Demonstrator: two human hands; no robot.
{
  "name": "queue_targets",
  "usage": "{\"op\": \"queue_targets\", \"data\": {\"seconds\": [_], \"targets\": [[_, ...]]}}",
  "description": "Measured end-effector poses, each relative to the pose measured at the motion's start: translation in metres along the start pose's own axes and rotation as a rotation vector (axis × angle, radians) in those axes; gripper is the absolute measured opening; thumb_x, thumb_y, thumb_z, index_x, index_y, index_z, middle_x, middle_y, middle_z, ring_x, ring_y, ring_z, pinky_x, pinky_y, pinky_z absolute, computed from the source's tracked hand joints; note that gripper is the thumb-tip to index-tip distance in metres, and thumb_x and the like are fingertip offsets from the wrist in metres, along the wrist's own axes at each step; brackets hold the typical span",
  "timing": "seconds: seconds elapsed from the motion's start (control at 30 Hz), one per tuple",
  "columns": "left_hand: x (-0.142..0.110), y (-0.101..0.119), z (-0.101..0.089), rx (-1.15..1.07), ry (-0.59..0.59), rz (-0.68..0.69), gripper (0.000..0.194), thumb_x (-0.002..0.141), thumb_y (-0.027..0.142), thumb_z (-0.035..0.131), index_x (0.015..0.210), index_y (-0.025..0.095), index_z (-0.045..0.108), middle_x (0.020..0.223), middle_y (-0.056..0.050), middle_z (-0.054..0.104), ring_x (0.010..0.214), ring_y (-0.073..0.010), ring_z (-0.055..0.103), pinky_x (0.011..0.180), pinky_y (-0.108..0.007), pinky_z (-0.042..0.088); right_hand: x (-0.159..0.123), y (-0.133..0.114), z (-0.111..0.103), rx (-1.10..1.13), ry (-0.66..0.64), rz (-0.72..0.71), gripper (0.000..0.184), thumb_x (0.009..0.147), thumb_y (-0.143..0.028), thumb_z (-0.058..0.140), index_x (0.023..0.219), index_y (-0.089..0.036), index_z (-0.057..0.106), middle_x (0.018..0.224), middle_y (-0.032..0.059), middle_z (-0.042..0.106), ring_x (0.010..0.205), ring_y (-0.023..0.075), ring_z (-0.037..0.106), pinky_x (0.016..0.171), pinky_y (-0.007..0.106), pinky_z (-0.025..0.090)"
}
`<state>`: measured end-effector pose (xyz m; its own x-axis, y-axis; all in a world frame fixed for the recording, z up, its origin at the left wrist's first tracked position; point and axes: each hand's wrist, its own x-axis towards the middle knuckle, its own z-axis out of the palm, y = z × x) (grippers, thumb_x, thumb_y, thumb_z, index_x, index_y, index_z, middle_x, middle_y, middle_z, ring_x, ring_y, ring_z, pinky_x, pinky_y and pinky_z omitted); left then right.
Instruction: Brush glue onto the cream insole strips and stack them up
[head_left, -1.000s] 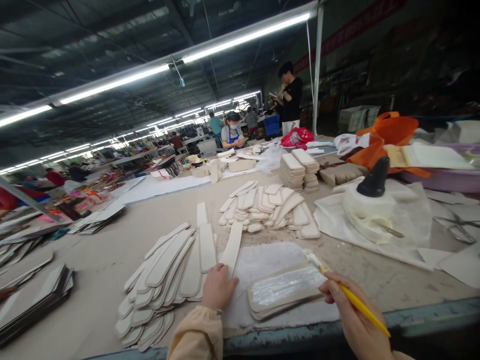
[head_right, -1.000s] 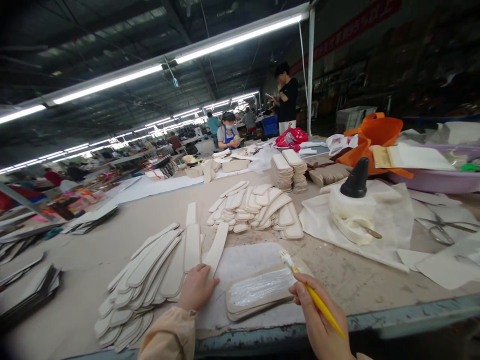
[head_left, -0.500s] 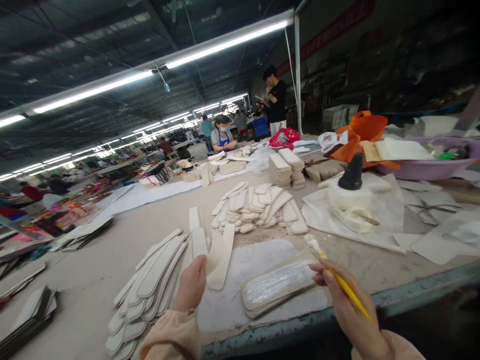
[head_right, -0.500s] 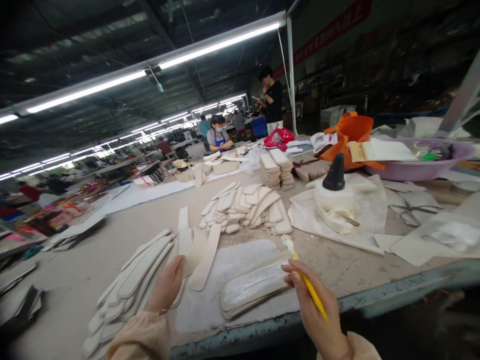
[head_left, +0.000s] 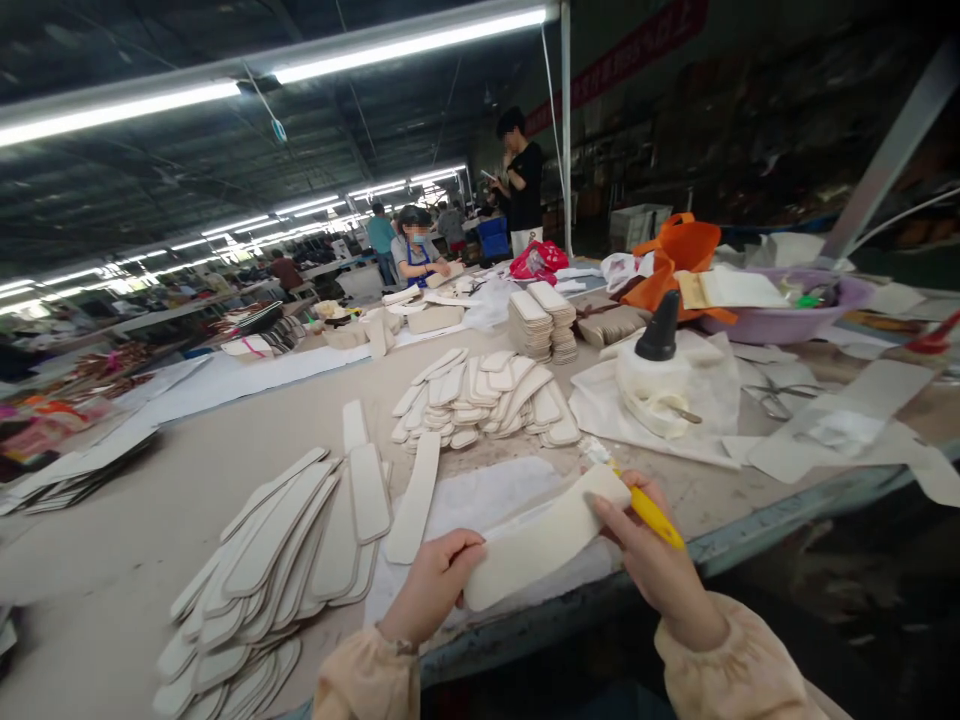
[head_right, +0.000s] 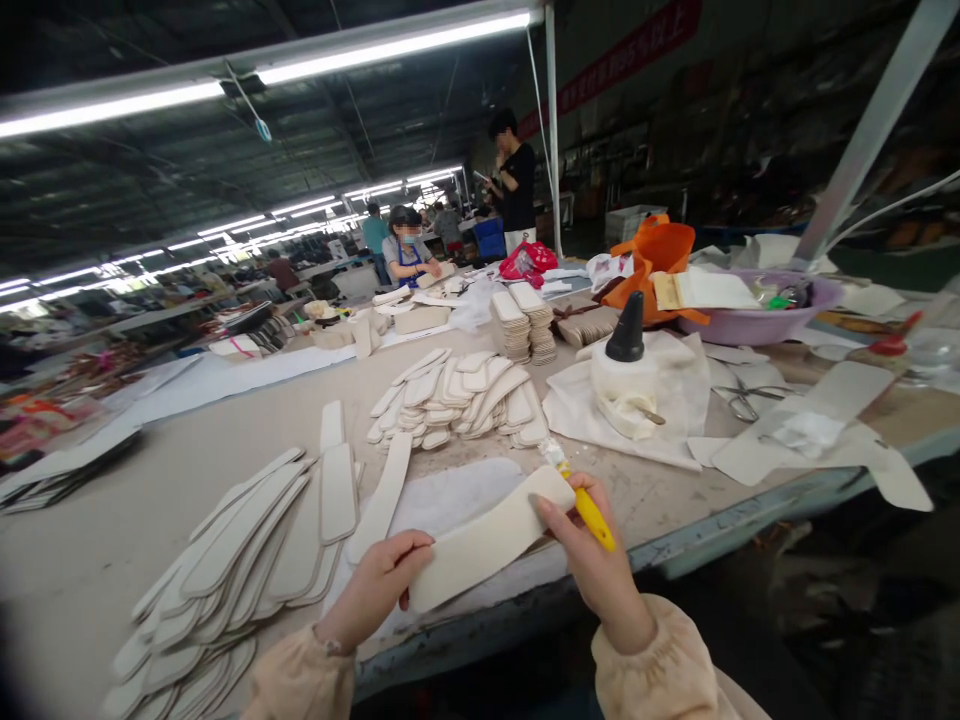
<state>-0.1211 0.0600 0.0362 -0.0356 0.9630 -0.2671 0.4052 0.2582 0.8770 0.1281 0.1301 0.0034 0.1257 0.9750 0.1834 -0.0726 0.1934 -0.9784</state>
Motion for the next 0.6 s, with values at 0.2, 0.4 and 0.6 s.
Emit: {"op": "queue_targets", "data": {"seconds": [0.2, 0.4, 0.6], "targets": [[0.03, -0.013, -0.014, -0.074, 0.023, -0.056, 0.034, 0.067, 0.03, 0.064, 0.097, 0.014, 0.064, 0.078, -0.001, 0.06, 0.062, -0.0102, 0.055, 0.054, -0.023, 0.049, 0.019, 0.01, 0.006, -0.151, 0.084, -0.013, 0.044, 0.069, -0.047, 0.072, 0.096, -0.023, 0.047, 0.079, -0.001, 0.057, 0.058, 0.0139, 0.052, 0.054, 0.028, 0.046], [0.041, -0.03, -0.021, 0.023, 0.064, -0.116, 0.033, 0.062, 0.024, 0.066, 0.093, 0.015, 0.058, 0.059, 0.004, 0.059, 0.053, -0.0109, 0.054, 0.045, -0.021, 0.041, 0.018, 0.024, 0.013, -0.376, 0.018, -0.062, 0.038, 0.073, -0.049, 0.065, 0.095, -0.021, 0.049, 0.085, 0.0006, 0.059, 0.06, 0.0135, 0.052, 0.06, 0.028, 0.045], [0.042, -0.042, -0.02, 0.083, 0.094, -0.148, 0.03, 0.062, 0.024, 0.065, 0.09, 0.016, 0.055, 0.051, 0.008, 0.056, 0.044, -0.0093, 0.049, 0.045, -0.022, 0.038, 0.015, 0.035, 0.014, -0.475, -0.031, -0.071, 0.037, 0.075, -0.051, 0.061, 0.093, -0.021, 0.05, 0.08, -0.0003, 0.06, 0.061, 0.0149, 0.053, 0.06, 0.028, 0.044]]}}
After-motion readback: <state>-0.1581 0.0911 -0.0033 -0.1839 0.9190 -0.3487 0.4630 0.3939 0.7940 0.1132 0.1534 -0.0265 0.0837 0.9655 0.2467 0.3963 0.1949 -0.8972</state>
